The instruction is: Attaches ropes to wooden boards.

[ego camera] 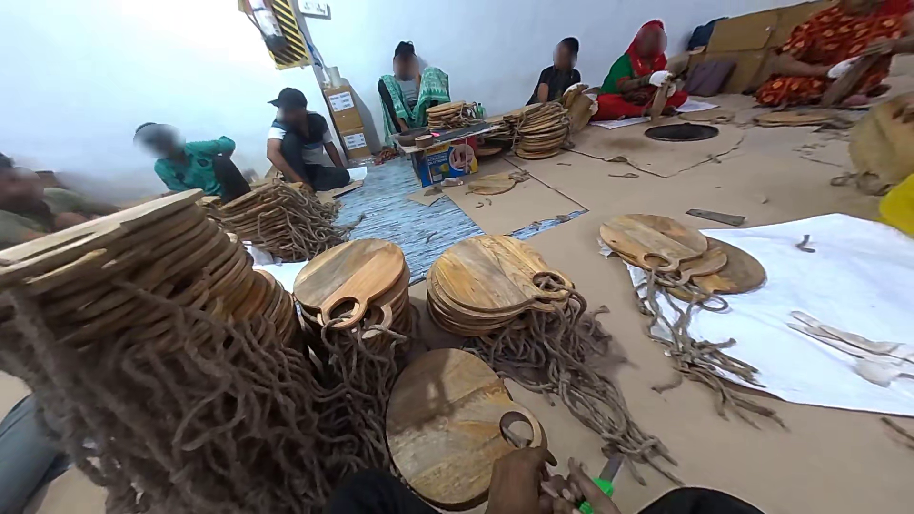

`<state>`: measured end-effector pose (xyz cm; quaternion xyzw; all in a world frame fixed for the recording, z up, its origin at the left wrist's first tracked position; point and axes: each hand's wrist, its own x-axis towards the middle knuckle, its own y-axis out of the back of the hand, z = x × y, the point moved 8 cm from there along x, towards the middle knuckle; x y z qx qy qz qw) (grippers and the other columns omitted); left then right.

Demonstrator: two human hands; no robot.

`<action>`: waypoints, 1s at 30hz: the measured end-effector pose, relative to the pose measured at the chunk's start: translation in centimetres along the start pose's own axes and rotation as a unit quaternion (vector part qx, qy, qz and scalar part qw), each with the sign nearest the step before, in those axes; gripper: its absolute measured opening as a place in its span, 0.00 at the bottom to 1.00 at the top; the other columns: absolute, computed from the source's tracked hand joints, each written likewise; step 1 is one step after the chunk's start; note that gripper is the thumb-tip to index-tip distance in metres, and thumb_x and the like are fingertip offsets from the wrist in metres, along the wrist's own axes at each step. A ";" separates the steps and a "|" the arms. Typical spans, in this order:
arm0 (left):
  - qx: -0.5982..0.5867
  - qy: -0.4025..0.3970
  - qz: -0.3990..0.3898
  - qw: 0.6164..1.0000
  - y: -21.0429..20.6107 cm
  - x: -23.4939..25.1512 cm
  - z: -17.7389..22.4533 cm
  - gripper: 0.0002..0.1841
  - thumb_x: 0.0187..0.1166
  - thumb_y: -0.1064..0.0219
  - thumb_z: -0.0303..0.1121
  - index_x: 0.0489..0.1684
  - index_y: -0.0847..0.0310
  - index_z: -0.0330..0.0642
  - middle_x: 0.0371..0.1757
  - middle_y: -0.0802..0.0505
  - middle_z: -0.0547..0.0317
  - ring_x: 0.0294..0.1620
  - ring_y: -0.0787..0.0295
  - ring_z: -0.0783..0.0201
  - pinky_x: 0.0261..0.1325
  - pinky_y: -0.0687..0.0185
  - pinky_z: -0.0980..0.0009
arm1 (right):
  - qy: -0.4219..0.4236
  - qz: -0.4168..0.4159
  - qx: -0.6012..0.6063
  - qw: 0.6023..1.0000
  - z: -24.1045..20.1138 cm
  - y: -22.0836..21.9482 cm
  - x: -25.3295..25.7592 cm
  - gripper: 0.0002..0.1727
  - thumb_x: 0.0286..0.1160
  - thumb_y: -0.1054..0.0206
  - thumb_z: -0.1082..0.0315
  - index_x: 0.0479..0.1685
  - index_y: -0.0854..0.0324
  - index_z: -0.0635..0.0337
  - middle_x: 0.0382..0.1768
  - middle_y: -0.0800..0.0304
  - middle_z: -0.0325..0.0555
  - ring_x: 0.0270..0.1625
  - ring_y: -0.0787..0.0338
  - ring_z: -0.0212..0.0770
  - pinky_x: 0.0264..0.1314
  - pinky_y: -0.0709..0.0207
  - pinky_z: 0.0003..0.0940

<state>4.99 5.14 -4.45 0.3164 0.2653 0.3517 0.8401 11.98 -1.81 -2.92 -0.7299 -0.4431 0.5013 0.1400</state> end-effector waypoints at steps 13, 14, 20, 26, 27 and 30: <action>-0.005 0.063 0.071 0.996 -1.1 -0.2 -0.2 0.16 0.82 0.38 0.30 0.64 0.14 0.39 0.61 0.09 0.42 0.63 0.12 0.43 0.66 0.19 0.43 | 0.009 0.104 0.065 0.992 -1.8 -1.8 -2.0 0.27 0.98 0.64 0.57 0.19 0.39 0.47 0.07 0.35 0.28 0.08 0.32 0.24 0.13 0.33 0.16; -0.024 0.077 0.062 0.995 -1.0 -0.2 -0.4 0.17 0.81 0.38 0.31 0.66 0.15 0.40 0.62 0.09 0.43 0.63 0.11 0.44 0.67 0.19 0.43 | 0.006 0.100 0.065 0.993 -1.4 -1.9 -1.9 0.27 0.98 0.63 0.57 0.20 0.38 0.48 0.08 0.35 0.29 0.08 0.31 0.24 0.13 0.32 0.17; -0.024 0.109 0.090 0.990 0.6 -0.5 -0.9 0.20 0.88 0.45 0.43 0.62 0.12 0.42 0.54 0.05 0.44 0.57 0.08 0.45 0.62 0.17 0.42 | 0.007 0.083 0.060 0.995 0.9 -1.5 -1.2 0.26 0.98 0.61 0.56 0.22 0.35 0.48 0.09 0.31 0.29 0.09 0.29 0.24 0.14 0.30 0.17; 0.013 0.114 0.109 0.987 0.0 0.0 -1.2 0.21 0.92 0.50 0.43 0.62 0.12 0.43 0.55 0.05 0.47 0.59 0.08 0.48 0.65 0.17 0.46 | 0.007 0.061 0.073 0.995 1.4 -0.6 -0.3 0.27 0.96 0.59 0.54 0.19 0.35 0.46 0.11 0.30 0.30 0.09 0.31 0.27 0.15 0.30 0.20; 0.008 0.106 0.108 0.988 -0.3 0.1 -1.3 0.19 0.91 0.49 0.39 0.67 0.14 0.45 0.55 0.05 0.48 0.58 0.07 0.47 0.64 0.17 0.46 | 0.003 0.065 0.075 0.995 1.3 -0.7 -0.6 0.27 0.96 0.59 0.54 0.19 0.35 0.46 0.11 0.31 0.30 0.09 0.31 0.27 0.15 0.30 0.20; -0.009 0.057 0.106 0.993 -0.8 0.4 -1.2 0.21 0.87 0.45 0.34 0.76 0.19 0.47 0.51 0.05 0.47 0.53 0.07 0.46 0.60 0.17 0.44 | -0.014 0.081 0.088 0.993 1.3 -1.1 -1.5 0.26 0.96 0.59 0.53 0.20 0.36 0.47 0.11 0.31 0.30 0.09 0.32 0.27 0.15 0.30 0.20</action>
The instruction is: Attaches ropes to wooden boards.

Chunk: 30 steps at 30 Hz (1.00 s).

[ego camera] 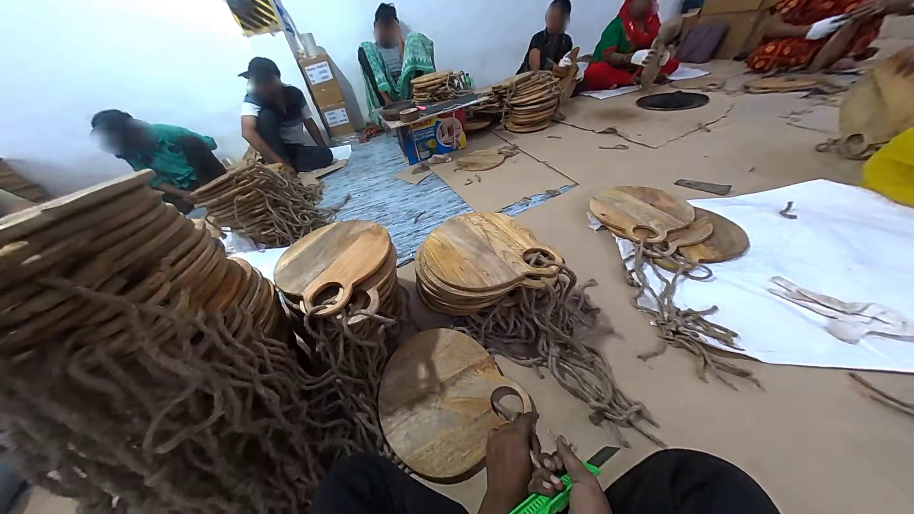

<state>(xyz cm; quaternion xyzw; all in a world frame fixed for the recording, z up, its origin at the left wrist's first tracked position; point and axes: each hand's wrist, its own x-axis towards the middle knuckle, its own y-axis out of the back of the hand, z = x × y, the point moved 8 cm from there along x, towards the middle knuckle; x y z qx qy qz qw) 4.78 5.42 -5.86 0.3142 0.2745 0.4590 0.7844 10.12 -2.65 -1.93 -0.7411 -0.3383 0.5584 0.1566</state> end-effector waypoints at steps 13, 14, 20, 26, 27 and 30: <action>-0.177 0.056 -0.069 0.980 2.4 0.1 -1.3 0.21 0.80 0.33 0.35 0.70 0.20 0.39 0.51 0.09 0.45 0.41 0.10 0.53 0.49 0.13 0.53 | -0.015 -0.048 -0.192 0.980 -4.8 -1.7 4.0 0.19 0.94 0.49 0.55 0.35 0.27 0.56 0.24 0.23 0.38 0.14 0.32 0.28 0.16 0.33 0.20; -0.238 0.056 -0.046 0.969 2.2 0.1 -1.6 0.20 0.79 0.32 0.36 0.66 0.20 0.37 0.46 0.10 0.48 0.33 0.14 0.60 0.38 0.15 0.61 | -0.013 -0.027 -0.210 0.977 -5.9 -1.0 5.7 0.17 0.93 0.47 0.55 0.38 0.25 0.56 0.25 0.22 0.38 0.14 0.32 0.27 0.16 0.33 0.20; -0.404 0.143 0.051 0.902 2.2 0.2 -3.5 0.14 0.89 0.43 0.29 0.64 0.22 0.29 0.36 0.15 0.52 0.23 0.24 0.68 0.28 0.24 0.72 | 0.025 0.048 -0.326 0.944 -7.1 5.1 9.4 0.25 0.90 0.40 0.55 0.77 0.33 0.59 0.55 0.16 0.49 0.45 0.15 0.39 0.44 0.21 0.35; -0.464 0.124 0.153 0.863 4.0 0.4 -3.7 0.14 0.86 0.40 0.22 0.66 0.20 0.29 0.45 0.10 0.48 0.35 0.12 0.64 0.41 0.13 0.69 | -0.002 -0.037 -0.452 0.891 -3.2 4.7 7.7 0.22 0.94 0.49 0.60 0.80 0.35 0.57 0.44 0.19 0.45 0.34 0.18 0.36 0.35 0.22 0.31; -0.483 0.122 0.169 0.851 4.3 0.4 -3.8 0.14 0.85 0.39 0.21 0.65 0.23 0.28 0.43 0.11 0.47 0.35 0.11 0.63 0.41 0.11 0.69 | -0.017 -0.060 -0.469 0.881 -2.8 4.4 7.8 0.21 0.93 0.47 0.60 0.79 0.34 0.57 0.43 0.20 0.43 0.33 0.19 0.34 0.34 0.23 0.30; -0.517 0.119 0.186 0.827 4.6 0.3 -4.1 0.10 0.82 0.37 0.18 0.58 0.21 0.27 0.41 0.09 0.48 0.36 0.11 0.63 0.44 0.11 0.69 | -0.054 -0.107 -0.491 0.863 -2.0 4.0 7.6 0.20 0.92 0.45 0.60 0.76 0.31 0.56 0.42 0.21 0.40 0.30 0.21 0.33 0.31 0.25 0.28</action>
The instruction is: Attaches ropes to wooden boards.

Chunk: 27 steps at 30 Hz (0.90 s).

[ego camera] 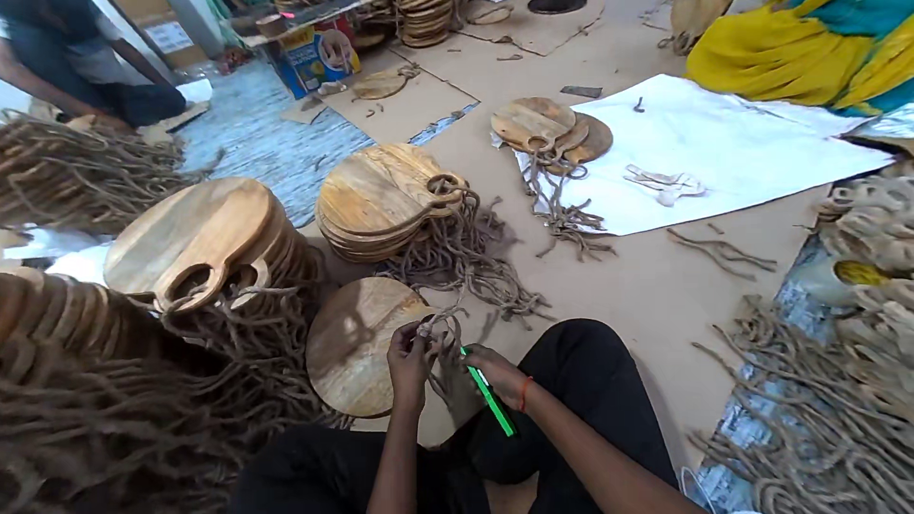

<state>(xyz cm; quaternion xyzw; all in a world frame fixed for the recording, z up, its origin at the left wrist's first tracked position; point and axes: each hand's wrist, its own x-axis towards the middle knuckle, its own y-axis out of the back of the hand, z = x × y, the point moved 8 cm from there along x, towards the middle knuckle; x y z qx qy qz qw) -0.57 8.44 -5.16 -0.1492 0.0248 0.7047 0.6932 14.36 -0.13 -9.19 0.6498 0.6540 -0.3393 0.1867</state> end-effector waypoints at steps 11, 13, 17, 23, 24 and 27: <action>0.067 -0.002 -0.111 0.992 -1.9 -0.4 -0.9 0.13 0.72 0.33 0.15 0.54 0.14 0.30 0.46 0.07 0.49 0.37 0.12 0.64 0.41 0.15 0.70 | 0.025 0.009 0.092 0.995 -1.2 -0.1 0.1 0.24 0.95 0.55 0.47 0.52 0.20 0.54 0.31 0.20 0.36 0.22 0.25 0.29 0.23 0.30 0.22; 0.053 -0.008 -0.120 0.991 -2.0 -0.5 -0.8 0.12 0.70 0.29 0.18 0.52 0.14 0.30 0.44 0.07 0.49 0.36 0.13 0.64 0.39 0.16 0.71 | 0.015 0.015 0.100 0.995 -1.2 -0.3 0.0 0.26 0.95 0.56 0.44 0.46 0.19 0.54 0.27 0.21 0.36 0.20 0.26 0.30 0.21 0.32 0.22; 0.042 -0.015 -0.141 0.989 -2.4 -0.8 -0.7 0.10 0.69 0.27 0.17 0.47 0.13 0.29 0.42 0.06 0.49 0.37 0.11 0.64 0.42 0.14 0.70 | 0.015 0.021 0.103 0.994 -1.4 -0.4 -0.2 0.30 0.94 0.59 0.41 0.44 0.20 0.54 0.26 0.21 0.37 0.19 0.26 0.30 0.20 0.32 0.23; 0.032 -0.007 -0.135 0.990 -2.4 -0.9 -0.6 0.12 0.67 0.28 0.15 0.49 0.15 0.28 0.44 0.06 0.48 0.37 0.11 0.64 0.41 0.14 0.72 | 0.043 0.007 0.110 0.993 -1.3 -0.8 0.2 0.29 0.94 0.58 0.42 0.43 0.21 0.54 0.24 0.24 0.35 0.18 0.28 0.29 0.19 0.33 0.22; 0.030 -0.009 -0.134 0.990 -2.4 -0.9 -0.5 0.12 0.67 0.28 0.15 0.47 0.15 0.29 0.42 0.07 0.49 0.35 0.12 0.65 0.38 0.16 0.72 | 0.045 0.006 0.110 0.993 -1.3 -0.8 0.2 0.28 0.94 0.57 0.42 0.44 0.20 0.54 0.24 0.24 0.35 0.18 0.28 0.29 0.19 0.33 0.22; 0.026 -0.013 -0.139 0.990 -2.4 -1.0 -0.3 0.11 0.67 0.29 0.16 0.46 0.14 0.29 0.43 0.06 0.48 0.35 0.11 0.64 0.39 0.15 0.71 | 0.044 0.004 0.111 0.993 -1.2 -0.9 0.3 0.28 0.93 0.57 0.41 0.44 0.21 0.54 0.24 0.25 0.35 0.18 0.28 0.30 0.19 0.33 0.22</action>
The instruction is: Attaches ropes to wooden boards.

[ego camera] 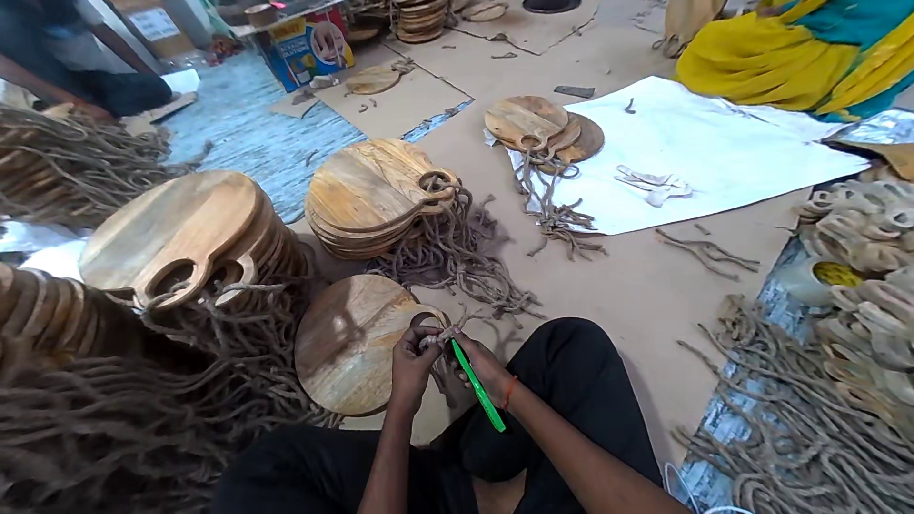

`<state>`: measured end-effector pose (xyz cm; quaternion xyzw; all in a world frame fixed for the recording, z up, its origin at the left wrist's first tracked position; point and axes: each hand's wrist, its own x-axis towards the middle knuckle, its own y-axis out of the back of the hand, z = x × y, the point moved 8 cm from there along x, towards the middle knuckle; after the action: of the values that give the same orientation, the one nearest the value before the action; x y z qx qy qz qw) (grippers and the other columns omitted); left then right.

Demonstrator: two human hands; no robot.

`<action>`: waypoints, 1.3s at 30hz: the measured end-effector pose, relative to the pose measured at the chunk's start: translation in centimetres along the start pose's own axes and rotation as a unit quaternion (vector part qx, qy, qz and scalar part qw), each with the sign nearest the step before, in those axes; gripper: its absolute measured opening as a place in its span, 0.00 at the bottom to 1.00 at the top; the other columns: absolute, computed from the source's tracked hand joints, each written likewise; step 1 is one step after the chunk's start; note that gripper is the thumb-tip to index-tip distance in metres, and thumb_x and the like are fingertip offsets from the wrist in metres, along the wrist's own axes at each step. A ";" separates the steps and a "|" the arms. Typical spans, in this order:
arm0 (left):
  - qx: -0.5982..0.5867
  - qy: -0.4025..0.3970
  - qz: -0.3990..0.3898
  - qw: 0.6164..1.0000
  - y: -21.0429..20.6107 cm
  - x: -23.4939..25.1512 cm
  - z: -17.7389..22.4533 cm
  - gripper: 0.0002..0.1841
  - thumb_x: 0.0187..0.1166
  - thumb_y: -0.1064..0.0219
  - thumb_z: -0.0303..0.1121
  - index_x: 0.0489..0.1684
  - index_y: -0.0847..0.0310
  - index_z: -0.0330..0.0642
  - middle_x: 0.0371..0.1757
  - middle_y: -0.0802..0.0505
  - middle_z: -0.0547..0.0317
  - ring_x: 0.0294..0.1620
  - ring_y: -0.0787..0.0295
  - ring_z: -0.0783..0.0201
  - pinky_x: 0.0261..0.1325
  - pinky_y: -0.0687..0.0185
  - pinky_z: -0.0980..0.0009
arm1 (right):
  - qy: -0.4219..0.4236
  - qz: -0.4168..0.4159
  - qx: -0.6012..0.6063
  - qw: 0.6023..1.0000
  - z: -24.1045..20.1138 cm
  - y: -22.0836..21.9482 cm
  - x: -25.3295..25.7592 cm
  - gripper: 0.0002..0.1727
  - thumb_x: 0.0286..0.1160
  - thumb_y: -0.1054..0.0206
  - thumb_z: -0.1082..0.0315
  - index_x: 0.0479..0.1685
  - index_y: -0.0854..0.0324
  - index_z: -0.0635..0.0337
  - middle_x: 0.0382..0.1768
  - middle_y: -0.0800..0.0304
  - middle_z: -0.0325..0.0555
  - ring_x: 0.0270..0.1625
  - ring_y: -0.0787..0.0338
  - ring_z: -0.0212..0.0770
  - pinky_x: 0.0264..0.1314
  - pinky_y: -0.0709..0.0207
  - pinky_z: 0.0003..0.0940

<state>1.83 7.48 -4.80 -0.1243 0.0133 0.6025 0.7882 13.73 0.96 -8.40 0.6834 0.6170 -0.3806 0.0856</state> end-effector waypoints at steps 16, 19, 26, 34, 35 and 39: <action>-0.002 -0.008 -0.015 1.000 -0.6 0.0 0.0 0.10 0.66 0.29 0.19 0.43 0.20 0.31 0.42 0.08 0.51 0.38 0.11 0.65 0.42 0.14 0.70 | -0.005 -0.011 0.042 0.999 -0.1 -1.2 -1.1 0.27 0.94 0.57 0.42 0.33 0.28 0.52 0.15 0.34 0.32 0.11 0.35 0.28 0.14 0.37 0.21; -0.023 0.010 -0.043 0.999 -0.7 0.1 -0.8 0.21 0.69 0.31 0.21 0.61 0.25 0.29 0.57 0.11 0.46 0.53 0.11 0.59 0.56 0.13 0.65 | -0.006 -0.040 0.064 0.997 0.3 -1.7 -1.2 0.28 0.94 0.59 0.42 0.31 0.30 0.53 0.13 0.36 0.32 0.10 0.36 0.27 0.12 0.37 0.21; -0.035 -0.037 -0.184 0.982 -2.6 -0.7 0.2 0.38 0.71 0.38 0.31 0.87 0.41 0.27 0.88 0.31 0.41 0.85 0.33 0.57 0.84 0.35 0.60 | 0.008 -0.144 0.094 0.985 0.7 -3.1 -1.8 0.32 0.94 0.71 0.42 0.32 0.27 0.47 0.13 0.31 0.28 0.09 0.35 0.23 0.11 0.38 0.16; -0.013 0.003 -0.224 0.975 -3.1 -1.1 -0.6 0.18 0.76 0.37 0.34 0.61 0.19 0.35 0.55 0.09 0.59 0.43 0.13 0.72 0.47 0.14 0.70 | 0.026 -0.184 0.117 0.976 1.1 -2.5 -1.6 0.32 0.93 0.70 0.41 0.33 0.25 0.45 0.17 0.27 0.29 0.11 0.35 0.22 0.12 0.39 0.16; -0.017 0.009 -0.210 0.977 -3.1 -1.1 -0.6 0.15 0.78 0.37 0.33 0.57 0.19 0.35 0.46 0.09 0.61 0.36 0.13 0.72 0.42 0.13 0.71 | 0.033 -0.186 0.125 0.974 1.0 -2.3 -1.4 0.31 0.93 0.70 0.41 0.34 0.25 0.45 0.17 0.27 0.29 0.11 0.34 0.22 0.12 0.37 0.16; -0.010 -0.019 -0.125 0.992 -2.4 -0.7 0.2 0.12 0.83 0.39 0.27 0.56 0.17 0.30 0.38 0.07 0.61 0.33 0.13 0.74 0.43 0.14 0.74 | 0.042 -0.140 0.140 0.979 0.5 -2.2 -1.3 0.32 0.93 0.68 0.41 0.29 0.27 0.48 0.13 0.32 0.30 0.09 0.33 0.24 0.11 0.35 0.18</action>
<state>3.91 6.28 -4.05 -0.1213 -0.0237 0.5014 0.8563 11.57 0.18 -7.17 0.6110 0.6502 -0.4423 -0.0907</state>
